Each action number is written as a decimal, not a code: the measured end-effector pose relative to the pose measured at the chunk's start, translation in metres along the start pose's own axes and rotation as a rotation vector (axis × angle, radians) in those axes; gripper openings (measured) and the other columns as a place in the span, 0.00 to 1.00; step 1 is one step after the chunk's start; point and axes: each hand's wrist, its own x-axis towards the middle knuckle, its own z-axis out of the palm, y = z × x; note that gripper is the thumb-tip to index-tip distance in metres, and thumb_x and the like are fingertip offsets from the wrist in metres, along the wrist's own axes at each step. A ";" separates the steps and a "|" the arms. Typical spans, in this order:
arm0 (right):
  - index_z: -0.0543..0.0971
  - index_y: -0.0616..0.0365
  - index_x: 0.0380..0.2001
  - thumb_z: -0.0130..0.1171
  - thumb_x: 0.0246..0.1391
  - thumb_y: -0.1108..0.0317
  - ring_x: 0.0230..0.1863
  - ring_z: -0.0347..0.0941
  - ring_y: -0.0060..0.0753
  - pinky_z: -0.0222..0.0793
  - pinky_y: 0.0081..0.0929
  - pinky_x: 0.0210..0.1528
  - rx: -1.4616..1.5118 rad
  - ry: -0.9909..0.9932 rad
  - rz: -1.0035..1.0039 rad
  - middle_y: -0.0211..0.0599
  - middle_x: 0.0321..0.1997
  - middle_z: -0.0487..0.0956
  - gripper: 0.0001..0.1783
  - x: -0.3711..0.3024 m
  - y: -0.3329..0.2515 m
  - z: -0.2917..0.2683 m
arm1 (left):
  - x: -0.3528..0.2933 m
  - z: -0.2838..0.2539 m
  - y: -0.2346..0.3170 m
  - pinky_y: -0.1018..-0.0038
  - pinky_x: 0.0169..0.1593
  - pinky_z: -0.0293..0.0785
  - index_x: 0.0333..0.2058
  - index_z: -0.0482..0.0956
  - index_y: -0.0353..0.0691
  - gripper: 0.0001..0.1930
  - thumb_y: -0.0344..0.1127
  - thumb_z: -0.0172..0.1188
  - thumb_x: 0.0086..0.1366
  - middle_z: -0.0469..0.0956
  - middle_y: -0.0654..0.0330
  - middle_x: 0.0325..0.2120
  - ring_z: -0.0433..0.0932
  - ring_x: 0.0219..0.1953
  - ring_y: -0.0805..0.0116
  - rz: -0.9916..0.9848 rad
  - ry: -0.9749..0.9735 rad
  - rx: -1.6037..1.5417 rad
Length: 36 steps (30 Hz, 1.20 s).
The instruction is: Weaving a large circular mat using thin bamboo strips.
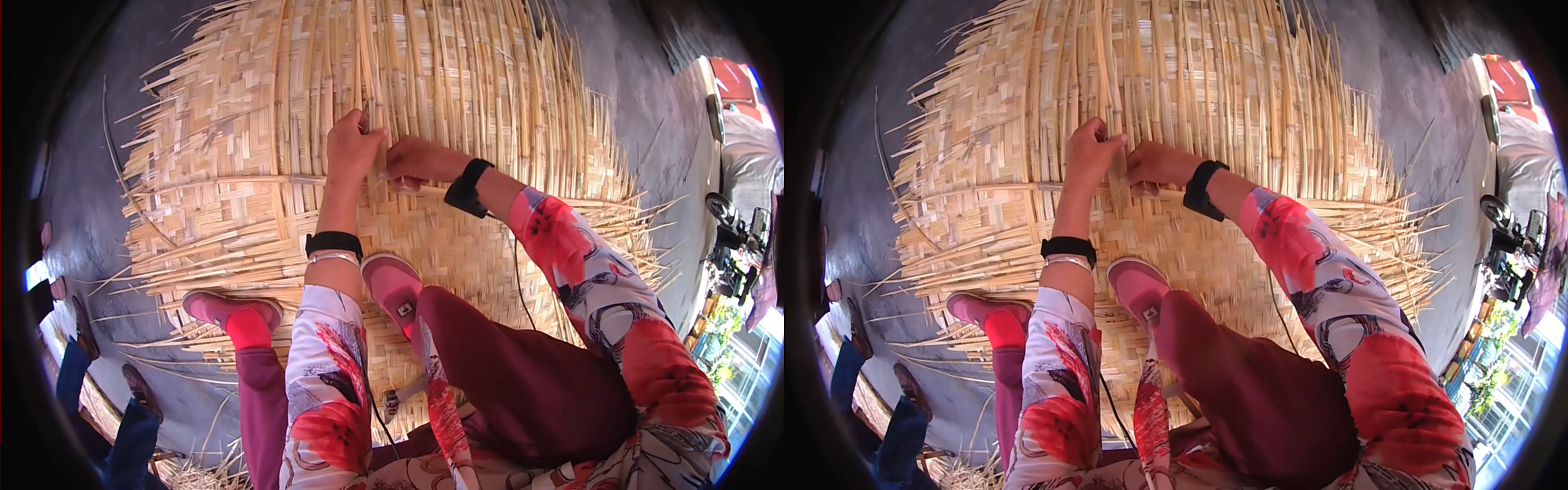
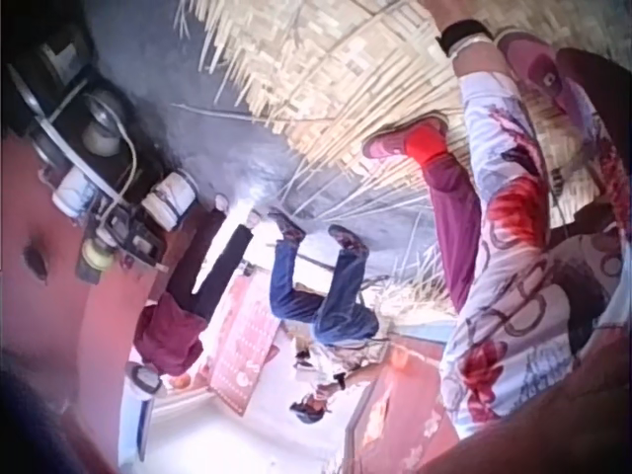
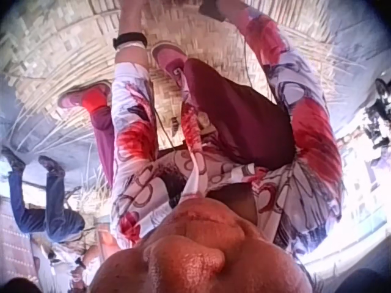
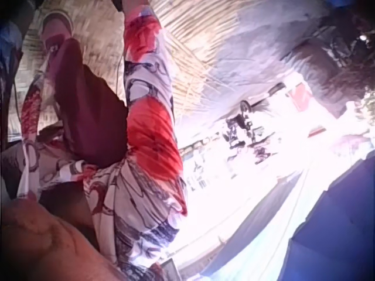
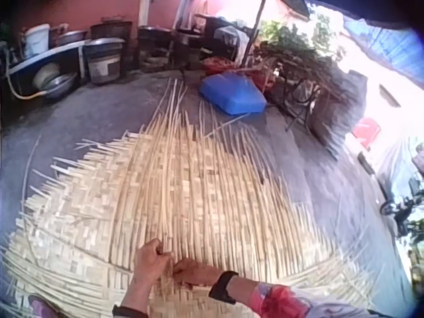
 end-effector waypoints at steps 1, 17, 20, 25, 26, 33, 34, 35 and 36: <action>0.77 0.66 0.22 0.56 0.54 0.67 0.20 0.77 0.27 0.69 0.24 0.20 0.073 0.041 0.078 0.39 0.20 0.79 0.12 -0.001 0.001 0.008 | 0.001 0.001 0.002 0.60 0.33 0.70 0.27 0.74 0.31 0.15 0.37 0.65 0.48 0.76 0.46 0.23 0.75 0.27 0.50 0.019 -0.005 0.092; 0.73 0.69 0.22 0.53 0.57 0.72 0.15 0.75 0.31 0.72 0.26 0.17 0.403 0.330 0.002 0.43 0.20 0.78 0.12 -0.018 0.009 0.045 | 0.016 0.013 -0.004 0.73 0.33 0.70 0.33 0.79 0.32 0.10 0.31 0.63 0.52 0.79 0.60 0.25 0.76 0.26 0.67 -0.174 -0.375 -0.236; 0.73 0.67 0.26 0.56 0.57 0.69 0.19 0.77 0.29 0.72 0.24 0.20 0.469 0.186 -0.021 0.41 0.22 0.79 0.11 -0.024 0.014 0.035 | 0.009 0.001 -0.011 0.79 0.34 0.68 0.38 0.79 0.33 0.11 0.31 0.63 0.57 0.78 0.66 0.28 0.72 0.29 0.77 -0.140 -0.534 -0.608; 0.74 0.66 0.26 0.59 0.53 0.67 0.21 0.77 0.41 0.73 0.33 0.27 -0.109 0.249 -0.184 0.45 0.22 0.78 0.11 -0.001 0.010 0.037 | -0.001 -0.017 -0.017 0.78 0.34 0.71 0.37 0.78 0.34 0.07 0.28 0.59 0.61 0.78 0.62 0.28 0.74 0.29 0.76 -0.117 -0.317 -0.487; 0.75 0.65 0.26 0.59 0.52 0.65 0.23 0.76 0.47 0.73 0.37 0.30 -0.380 0.332 -0.164 0.49 0.22 0.78 0.12 0.004 0.011 0.041 | -0.002 -0.015 -0.016 0.78 0.34 0.71 0.37 0.78 0.34 0.07 0.28 0.59 0.61 0.78 0.62 0.28 0.74 0.29 0.76 -0.151 -0.259 -0.439; 0.74 0.62 0.20 0.62 0.48 0.62 0.28 0.75 0.55 0.70 0.43 0.31 -0.212 0.631 -0.014 0.50 0.21 0.76 0.14 -0.031 0.042 0.053 | -0.001 0.033 -0.001 0.77 0.32 0.71 0.33 0.78 0.32 0.06 0.27 0.61 0.57 0.79 0.61 0.25 0.75 0.26 0.74 0.122 0.019 0.031; 0.74 0.62 0.20 0.63 0.48 0.63 0.26 0.74 0.55 0.70 0.43 0.29 -0.234 0.714 0.114 0.51 0.20 0.75 0.14 -0.036 0.042 0.054 | -0.001 0.032 -0.002 0.76 0.32 0.71 0.33 0.78 0.32 0.07 0.28 0.62 0.57 0.79 0.61 0.25 0.76 0.27 0.74 0.050 -0.044 -0.139; 0.72 0.63 0.20 0.63 0.48 0.65 0.21 0.75 0.48 0.70 0.37 0.25 -0.135 0.683 0.069 0.46 0.17 0.75 0.14 -0.038 0.041 0.053 | 0.000 0.027 -0.002 0.75 0.33 0.72 0.33 0.78 0.32 0.07 0.29 0.63 0.57 0.80 0.60 0.25 0.76 0.27 0.74 -0.043 -0.201 -0.325; 0.72 0.63 0.20 0.63 0.48 0.65 0.21 0.75 0.48 0.70 0.37 0.25 -0.119 0.690 -0.015 0.46 0.17 0.75 0.14 -0.039 0.038 0.052 | 0.001 0.020 -0.003 0.75 0.33 0.72 0.33 0.78 0.32 0.07 0.29 0.63 0.57 0.80 0.60 0.25 0.76 0.27 0.74 -0.019 -0.129 -0.301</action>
